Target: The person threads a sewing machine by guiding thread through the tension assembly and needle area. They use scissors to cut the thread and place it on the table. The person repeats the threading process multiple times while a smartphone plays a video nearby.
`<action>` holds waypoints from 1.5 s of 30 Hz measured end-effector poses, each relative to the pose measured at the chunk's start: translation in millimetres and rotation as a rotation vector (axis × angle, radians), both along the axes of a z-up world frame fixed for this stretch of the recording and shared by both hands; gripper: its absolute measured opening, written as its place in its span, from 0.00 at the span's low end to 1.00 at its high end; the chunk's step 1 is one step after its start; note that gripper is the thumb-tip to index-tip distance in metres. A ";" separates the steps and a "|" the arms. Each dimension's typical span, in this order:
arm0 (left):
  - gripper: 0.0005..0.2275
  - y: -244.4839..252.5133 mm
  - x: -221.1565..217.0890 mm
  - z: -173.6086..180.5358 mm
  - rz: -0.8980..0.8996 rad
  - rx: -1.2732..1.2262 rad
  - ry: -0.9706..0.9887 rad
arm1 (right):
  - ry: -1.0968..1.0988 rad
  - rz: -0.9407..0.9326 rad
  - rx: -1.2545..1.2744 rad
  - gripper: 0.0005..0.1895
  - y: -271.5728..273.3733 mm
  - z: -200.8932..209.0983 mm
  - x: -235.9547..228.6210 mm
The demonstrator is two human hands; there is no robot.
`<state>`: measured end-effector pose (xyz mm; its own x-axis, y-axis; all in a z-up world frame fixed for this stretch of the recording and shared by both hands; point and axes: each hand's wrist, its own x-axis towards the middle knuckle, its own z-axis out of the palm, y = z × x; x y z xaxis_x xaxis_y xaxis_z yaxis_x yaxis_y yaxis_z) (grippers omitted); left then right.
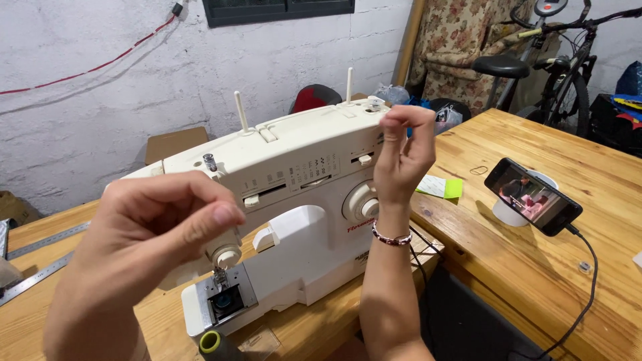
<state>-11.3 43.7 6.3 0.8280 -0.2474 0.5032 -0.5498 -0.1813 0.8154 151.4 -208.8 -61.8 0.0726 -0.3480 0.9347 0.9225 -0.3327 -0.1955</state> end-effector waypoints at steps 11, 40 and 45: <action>0.11 32.4 -3.0 -10.8 0.026 -0.306 -0.159 | -0.017 -0.276 -0.102 0.12 -3.3 3.8 0.5; 0.15 37.6 9.1 -10.0 0.030 -0.281 -0.125 | -0.025 0.093 0.172 0.07 -8.4 -7.6 12.8; 0.16 37.1 9.7 -9.6 0.026 -0.282 -0.127 | -0.022 0.097 0.178 0.08 -8.2 -6.7 12.3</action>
<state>-1.5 80.9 -3.2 0.7585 -0.0623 0.6486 -0.6484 0.0271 0.7608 163.7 -217.0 -68.5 0.0937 -0.5004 0.8607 0.9534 -0.2040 -0.2223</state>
